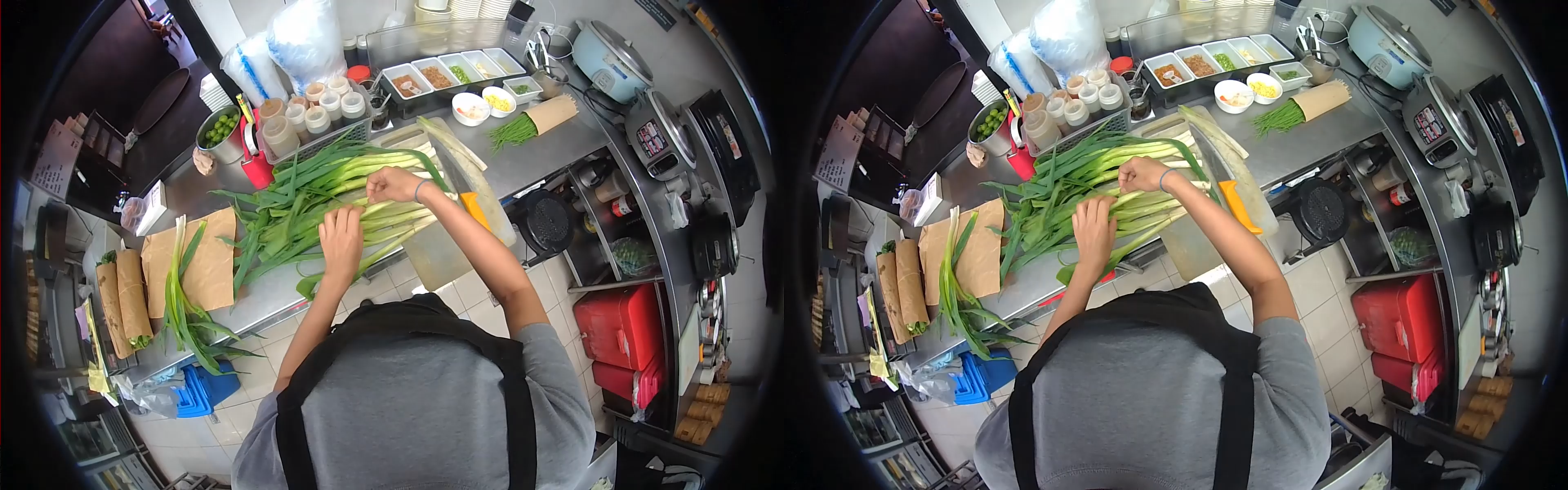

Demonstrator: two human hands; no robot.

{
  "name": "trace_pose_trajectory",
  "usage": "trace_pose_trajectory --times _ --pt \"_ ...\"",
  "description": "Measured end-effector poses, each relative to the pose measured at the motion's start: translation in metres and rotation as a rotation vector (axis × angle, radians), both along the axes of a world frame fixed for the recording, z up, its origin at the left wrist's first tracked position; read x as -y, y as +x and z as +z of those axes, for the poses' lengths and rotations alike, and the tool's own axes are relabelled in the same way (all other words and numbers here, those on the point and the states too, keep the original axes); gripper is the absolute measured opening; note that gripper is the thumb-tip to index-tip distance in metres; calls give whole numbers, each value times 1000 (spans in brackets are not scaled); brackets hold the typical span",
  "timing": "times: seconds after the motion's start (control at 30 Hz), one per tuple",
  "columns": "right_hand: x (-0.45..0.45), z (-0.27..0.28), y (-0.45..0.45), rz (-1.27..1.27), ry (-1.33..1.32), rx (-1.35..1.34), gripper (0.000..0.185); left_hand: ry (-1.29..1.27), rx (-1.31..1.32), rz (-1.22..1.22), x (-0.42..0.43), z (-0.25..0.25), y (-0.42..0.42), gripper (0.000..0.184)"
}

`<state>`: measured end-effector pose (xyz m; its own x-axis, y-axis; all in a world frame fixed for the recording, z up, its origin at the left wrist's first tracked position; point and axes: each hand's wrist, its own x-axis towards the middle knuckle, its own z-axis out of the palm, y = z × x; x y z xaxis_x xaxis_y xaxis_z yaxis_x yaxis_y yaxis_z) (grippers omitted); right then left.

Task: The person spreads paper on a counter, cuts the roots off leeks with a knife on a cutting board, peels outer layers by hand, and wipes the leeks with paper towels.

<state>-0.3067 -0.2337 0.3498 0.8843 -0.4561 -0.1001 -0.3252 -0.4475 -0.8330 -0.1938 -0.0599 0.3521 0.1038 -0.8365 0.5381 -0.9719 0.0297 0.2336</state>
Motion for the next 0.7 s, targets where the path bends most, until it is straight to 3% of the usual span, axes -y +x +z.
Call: trace_pose_trajectory --times 0.1,0.3,0.5,0.6,0.7 --pt "5 8 -1 -11 -46 -34 12 6 64 -54 11 -7 10 32" --pt "50 6 -12 -254 -597 -319 9 -1 72 -140 -13 4 16 30" --pt "84 3 -49 -410 -349 -514 16 -85 -38 -162 -30 9 33 30" --pt "92 -13 -60 -453 -640 -474 17 -81 -29 -126 -33 7 49 31" --pt "79 -4 -68 -643 -610 -375 15 -73 -5 -118 -38 14 59 29"
